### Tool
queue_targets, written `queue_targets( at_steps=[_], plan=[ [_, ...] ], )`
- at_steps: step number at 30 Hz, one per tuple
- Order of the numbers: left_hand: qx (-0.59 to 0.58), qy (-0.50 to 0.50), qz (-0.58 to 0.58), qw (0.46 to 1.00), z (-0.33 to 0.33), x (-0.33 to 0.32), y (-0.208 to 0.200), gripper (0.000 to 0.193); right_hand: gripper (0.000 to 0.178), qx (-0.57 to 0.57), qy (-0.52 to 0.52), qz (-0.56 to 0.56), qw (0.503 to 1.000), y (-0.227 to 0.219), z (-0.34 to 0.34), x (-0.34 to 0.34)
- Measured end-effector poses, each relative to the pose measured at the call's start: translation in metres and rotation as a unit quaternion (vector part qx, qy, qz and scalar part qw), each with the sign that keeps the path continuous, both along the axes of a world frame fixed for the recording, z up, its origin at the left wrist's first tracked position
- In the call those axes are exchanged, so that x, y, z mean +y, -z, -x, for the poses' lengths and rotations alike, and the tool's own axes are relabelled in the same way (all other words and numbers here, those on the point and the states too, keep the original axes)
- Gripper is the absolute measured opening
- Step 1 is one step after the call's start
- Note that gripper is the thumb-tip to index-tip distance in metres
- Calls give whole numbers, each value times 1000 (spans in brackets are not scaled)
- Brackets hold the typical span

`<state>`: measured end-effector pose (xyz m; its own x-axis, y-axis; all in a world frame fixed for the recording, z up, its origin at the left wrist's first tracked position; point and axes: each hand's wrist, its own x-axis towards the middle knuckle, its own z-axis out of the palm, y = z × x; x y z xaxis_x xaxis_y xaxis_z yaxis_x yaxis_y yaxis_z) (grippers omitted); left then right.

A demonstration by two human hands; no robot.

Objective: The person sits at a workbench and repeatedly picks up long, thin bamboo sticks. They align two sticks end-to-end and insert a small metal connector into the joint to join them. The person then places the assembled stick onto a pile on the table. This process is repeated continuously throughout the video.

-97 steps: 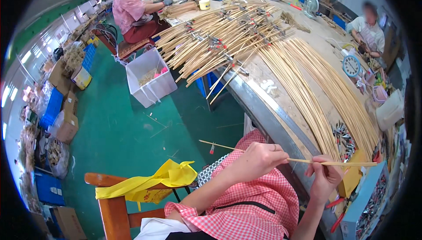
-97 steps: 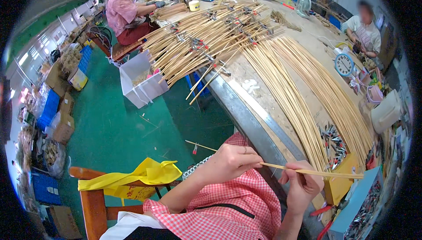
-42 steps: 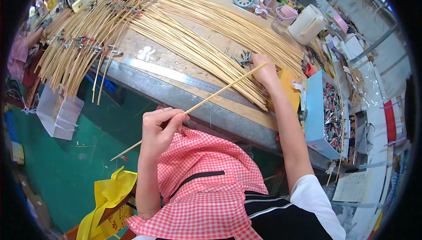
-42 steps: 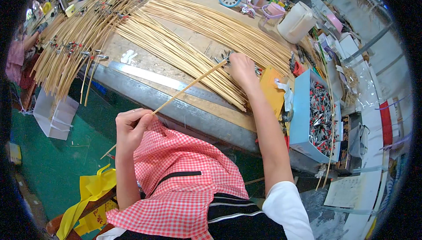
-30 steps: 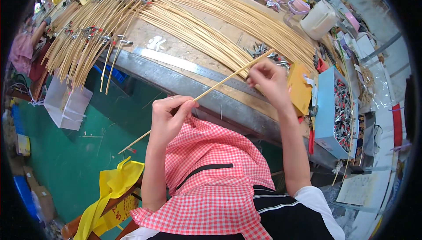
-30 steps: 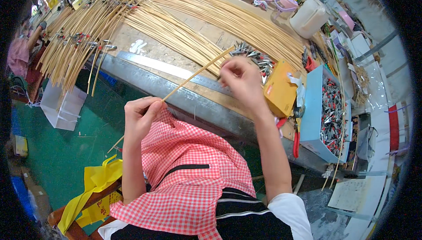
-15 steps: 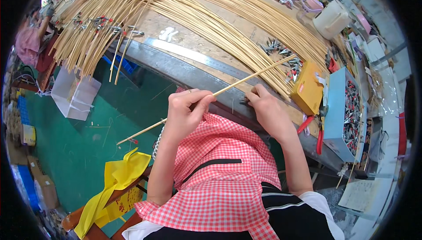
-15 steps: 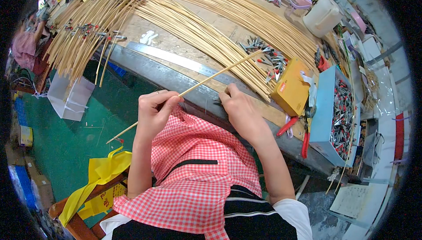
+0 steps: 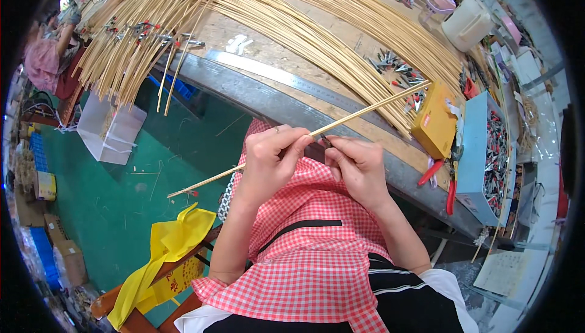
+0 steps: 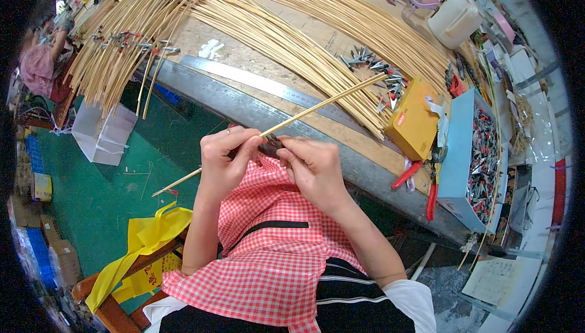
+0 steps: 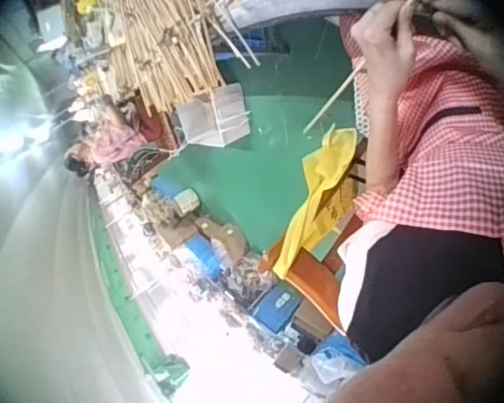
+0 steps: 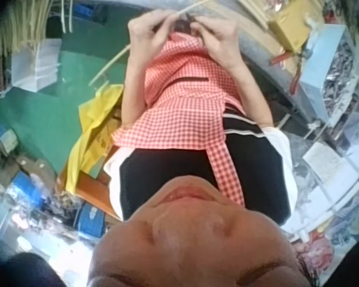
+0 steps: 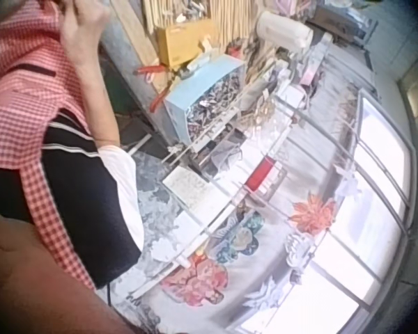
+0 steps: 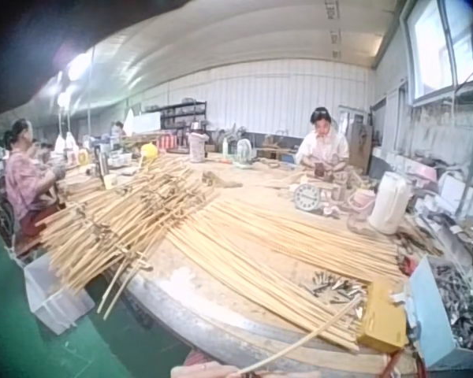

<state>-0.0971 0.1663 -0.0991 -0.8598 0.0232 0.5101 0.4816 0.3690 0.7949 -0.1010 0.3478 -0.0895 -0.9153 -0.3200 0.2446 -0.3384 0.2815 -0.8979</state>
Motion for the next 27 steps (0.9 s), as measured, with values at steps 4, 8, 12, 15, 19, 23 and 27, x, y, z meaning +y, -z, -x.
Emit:
queue_targets(
  at_steps=[4,8,12,15,19,23,27],
  plan=[
    [13,-2,0,1000,1,1,1,3,19,22,13,-13,1000,-1,-2,-1],
    [1,10,7,1000,1,1,3,3,18,1,22,-7,1000,-4,-1,-2],
    [-12,18,16,1000,0,1,4,4,18,17,25,-18,999,-5,-1,-3],
    [-31,35,10,999,0,0,4,6,20,2,16,-17,1000,-7,-3,-2],
    [-108,86,-44,989,0,-4,5,10,21,-51,-28,7,998,-17,-1,7],
    [-162,173,-49,970,0,-7,7,12,15,-146,-2,245,958,-14,5,21],
    [-135,176,-61,973,4,-6,1,16,8,-61,57,234,969,-14,6,31]
  ],
)
